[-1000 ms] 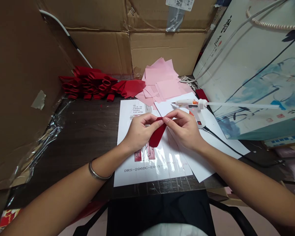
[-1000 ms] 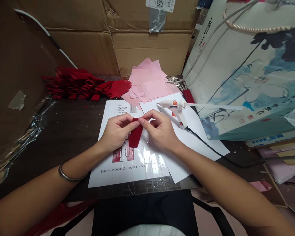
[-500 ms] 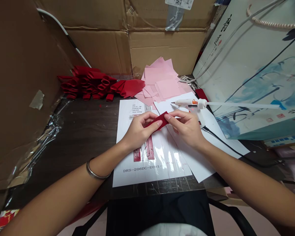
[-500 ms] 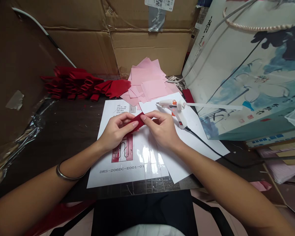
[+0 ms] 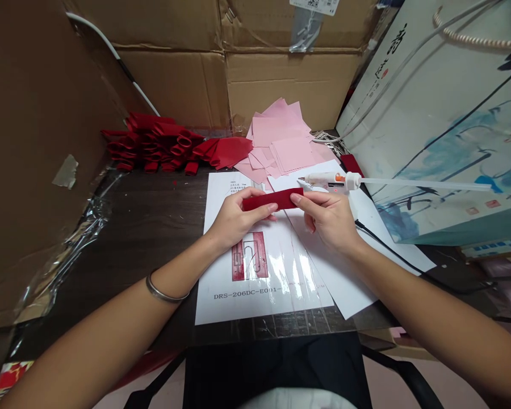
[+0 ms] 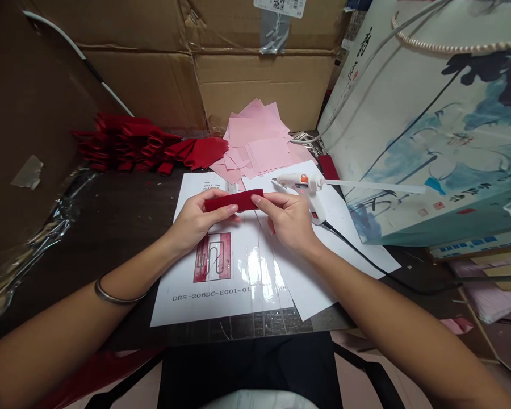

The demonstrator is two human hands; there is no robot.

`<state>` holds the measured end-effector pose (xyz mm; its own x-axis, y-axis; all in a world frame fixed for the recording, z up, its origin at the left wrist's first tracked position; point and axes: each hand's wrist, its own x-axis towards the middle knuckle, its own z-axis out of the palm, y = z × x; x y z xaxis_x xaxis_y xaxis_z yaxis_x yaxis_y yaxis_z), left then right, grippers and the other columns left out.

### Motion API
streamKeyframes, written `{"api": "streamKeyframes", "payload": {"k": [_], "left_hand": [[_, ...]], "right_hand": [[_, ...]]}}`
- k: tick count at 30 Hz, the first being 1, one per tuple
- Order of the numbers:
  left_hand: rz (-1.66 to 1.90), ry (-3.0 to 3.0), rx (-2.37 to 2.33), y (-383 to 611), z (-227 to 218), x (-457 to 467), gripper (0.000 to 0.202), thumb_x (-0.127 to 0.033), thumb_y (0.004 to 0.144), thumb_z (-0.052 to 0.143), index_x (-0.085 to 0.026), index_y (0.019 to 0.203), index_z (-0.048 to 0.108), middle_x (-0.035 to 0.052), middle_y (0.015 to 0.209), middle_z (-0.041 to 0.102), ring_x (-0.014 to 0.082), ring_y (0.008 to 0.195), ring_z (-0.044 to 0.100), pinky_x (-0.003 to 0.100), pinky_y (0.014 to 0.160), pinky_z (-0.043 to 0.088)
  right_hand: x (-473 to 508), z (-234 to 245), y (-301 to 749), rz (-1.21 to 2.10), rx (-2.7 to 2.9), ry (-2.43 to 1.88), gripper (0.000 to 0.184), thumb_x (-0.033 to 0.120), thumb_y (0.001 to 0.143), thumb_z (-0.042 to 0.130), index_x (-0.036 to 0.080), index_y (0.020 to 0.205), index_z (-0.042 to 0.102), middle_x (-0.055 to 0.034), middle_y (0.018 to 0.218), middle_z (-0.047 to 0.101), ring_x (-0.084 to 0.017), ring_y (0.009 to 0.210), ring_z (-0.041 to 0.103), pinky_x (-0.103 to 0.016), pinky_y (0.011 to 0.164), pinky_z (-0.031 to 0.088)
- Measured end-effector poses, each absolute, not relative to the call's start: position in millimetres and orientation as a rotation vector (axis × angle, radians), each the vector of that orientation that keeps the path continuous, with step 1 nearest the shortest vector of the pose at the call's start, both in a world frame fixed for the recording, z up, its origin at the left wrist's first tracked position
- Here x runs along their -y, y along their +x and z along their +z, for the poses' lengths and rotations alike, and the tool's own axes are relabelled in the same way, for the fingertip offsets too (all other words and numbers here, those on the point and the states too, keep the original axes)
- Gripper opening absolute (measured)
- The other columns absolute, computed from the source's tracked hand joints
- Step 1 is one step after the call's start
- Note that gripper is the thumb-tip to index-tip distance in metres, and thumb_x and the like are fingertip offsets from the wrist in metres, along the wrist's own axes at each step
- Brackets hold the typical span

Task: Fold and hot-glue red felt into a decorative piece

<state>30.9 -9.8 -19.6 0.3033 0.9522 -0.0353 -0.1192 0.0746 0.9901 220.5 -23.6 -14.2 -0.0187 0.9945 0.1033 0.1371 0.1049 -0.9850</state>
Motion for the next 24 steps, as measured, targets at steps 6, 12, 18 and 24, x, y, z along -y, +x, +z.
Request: {"api": "streamKeyframes", "payload": {"k": [6,12,18,24], "left_hand": [[0.987,1.142,-0.893,30.0,-20.3,9.0,0.023,-0.019,0.074,0.077,-0.013,0.088,0.059,0.0038,0.082,0.071,0.0142,0.07,0.073,0.023,0.068,0.057],[0.996,1.074,-0.926,28.9,-21.6,5.7,0.024,-0.02,0.072,0.078,-0.012,0.089,0.062,0.0041,0.08,0.071,0.0132,0.07,0.072,0.023,0.069,0.058],[1.021,1.094,-0.931,29.5,-20.1,7.1,0.03,-0.023,0.069,0.082,-0.013,0.09,0.063,0.0027,0.083,0.07,0.0132,0.071,0.07,0.025,0.07,0.059],[1.133,1.149,-1.001,30.4,-21.9,7.4,0.023,-0.025,0.067,0.083,-0.014,0.079,0.066,0.0008,0.077,0.068,0.0125,0.071,0.068,0.027,0.072,0.06]], "right_hand": [[22.0,-20.8,218.9,1.187,1.328,-1.172,0.018,0.033,0.082,0.071,0.019,0.092,0.076,0.0008,0.061,0.067,-0.007,0.036,0.046,-0.026,0.037,0.033],[22.3,-21.9,217.9,1.131,1.301,-1.238,0.02,0.036,0.082,0.07,0.017,0.086,0.077,0.0021,0.052,0.061,-0.006,0.033,0.042,-0.025,0.035,0.031],[25.0,-18.1,216.1,1.122,1.345,-1.22,0.022,0.037,0.082,0.069,0.016,0.088,0.076,0.0015,0.054,0.062,-0.006,0.034,0.044,-0.024,0.035,0.033],[27.1,-20.0,212.2,1.203,1.328,-1.185,0.022,0.036,0.083,0.07,0.017,0.09,0.075,0.0013,0.058,0.064,-0.007,0.034,0.045,-0.024,0.034,0.033]]}}
